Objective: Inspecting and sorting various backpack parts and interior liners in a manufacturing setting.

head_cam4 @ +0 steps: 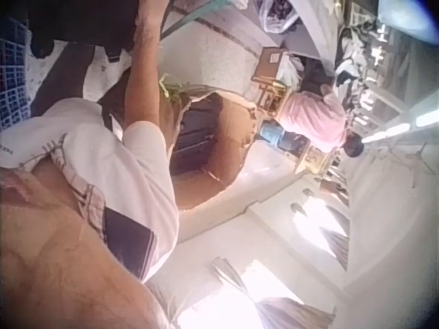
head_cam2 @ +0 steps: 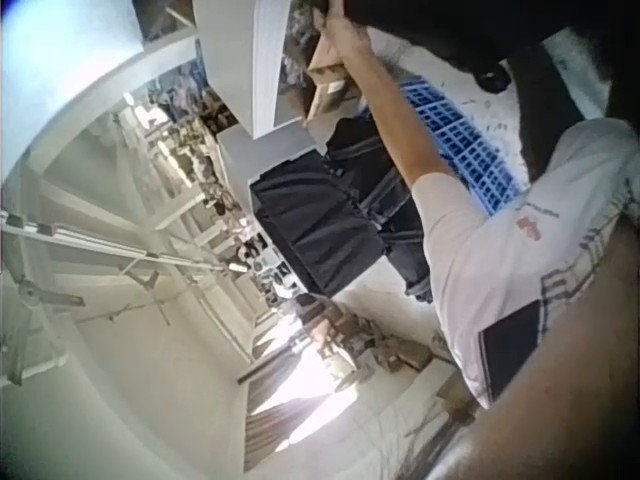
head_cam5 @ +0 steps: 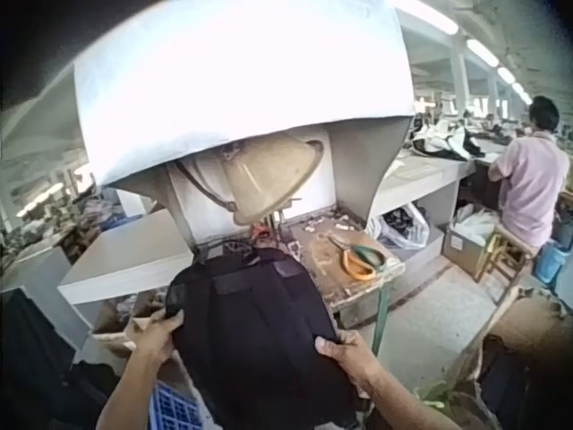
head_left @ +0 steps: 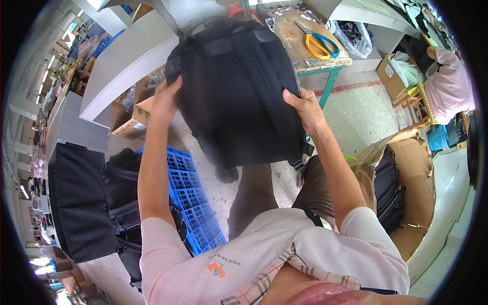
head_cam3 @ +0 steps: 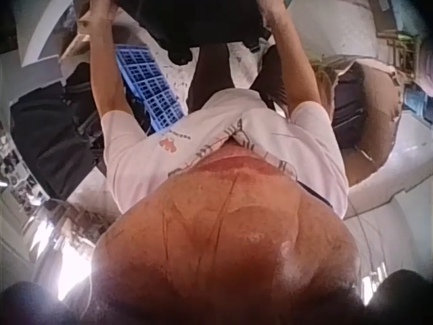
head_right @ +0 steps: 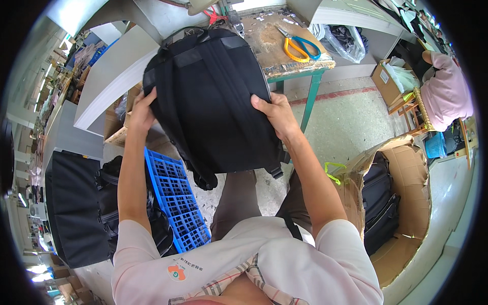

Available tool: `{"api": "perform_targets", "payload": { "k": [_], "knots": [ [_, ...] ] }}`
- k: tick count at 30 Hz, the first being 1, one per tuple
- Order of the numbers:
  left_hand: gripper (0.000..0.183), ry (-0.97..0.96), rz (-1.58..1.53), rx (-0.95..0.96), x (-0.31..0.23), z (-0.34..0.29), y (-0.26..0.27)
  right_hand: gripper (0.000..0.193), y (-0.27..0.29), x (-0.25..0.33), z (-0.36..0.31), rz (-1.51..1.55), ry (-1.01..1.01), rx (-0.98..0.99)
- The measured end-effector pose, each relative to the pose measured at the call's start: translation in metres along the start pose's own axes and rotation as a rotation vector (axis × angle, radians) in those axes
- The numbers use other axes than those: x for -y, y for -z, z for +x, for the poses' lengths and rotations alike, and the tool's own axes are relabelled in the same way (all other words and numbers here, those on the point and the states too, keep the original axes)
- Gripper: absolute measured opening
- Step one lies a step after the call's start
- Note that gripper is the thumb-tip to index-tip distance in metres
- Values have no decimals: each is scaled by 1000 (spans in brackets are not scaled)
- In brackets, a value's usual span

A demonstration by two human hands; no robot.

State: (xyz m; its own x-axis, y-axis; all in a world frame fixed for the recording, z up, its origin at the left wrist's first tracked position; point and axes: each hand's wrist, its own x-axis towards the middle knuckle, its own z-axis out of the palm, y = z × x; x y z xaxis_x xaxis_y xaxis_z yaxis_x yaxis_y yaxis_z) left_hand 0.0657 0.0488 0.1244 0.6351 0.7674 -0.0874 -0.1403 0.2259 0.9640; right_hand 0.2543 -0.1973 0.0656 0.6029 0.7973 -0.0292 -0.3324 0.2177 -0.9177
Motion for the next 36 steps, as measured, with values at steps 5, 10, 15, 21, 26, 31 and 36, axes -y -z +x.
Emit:
{"api": "perform_targets", "payload": {
  "k": [5,10,15,21,26,31,36],
  "knots": [
    [99,-571,-174,485,-40,-99,-5,26,0,-16,-12,243,-189,207],
    [48,-383,-366,387,-77,-99,-36,23,-64,-82,3,346,-518,443],
    [16,-1169,321,364,-76,-95,-51,32,-102,-104,-11,46,-408,610],
    [45,-807,913,-194,-82,-75,-40,65,-34,-25,-89,350,-491,418],
    [51,-720,1125,-303,-85,-40,-46,77,8,9,-106,153,-324,287],
    [53,-743,1299,-396,-90,-12,-64,62,15,33,-94,-80,-1,350],
    [49,-471,1400,-376,-96,20,-76,22,11,48,-49,-221,69,4]
  ]
}}
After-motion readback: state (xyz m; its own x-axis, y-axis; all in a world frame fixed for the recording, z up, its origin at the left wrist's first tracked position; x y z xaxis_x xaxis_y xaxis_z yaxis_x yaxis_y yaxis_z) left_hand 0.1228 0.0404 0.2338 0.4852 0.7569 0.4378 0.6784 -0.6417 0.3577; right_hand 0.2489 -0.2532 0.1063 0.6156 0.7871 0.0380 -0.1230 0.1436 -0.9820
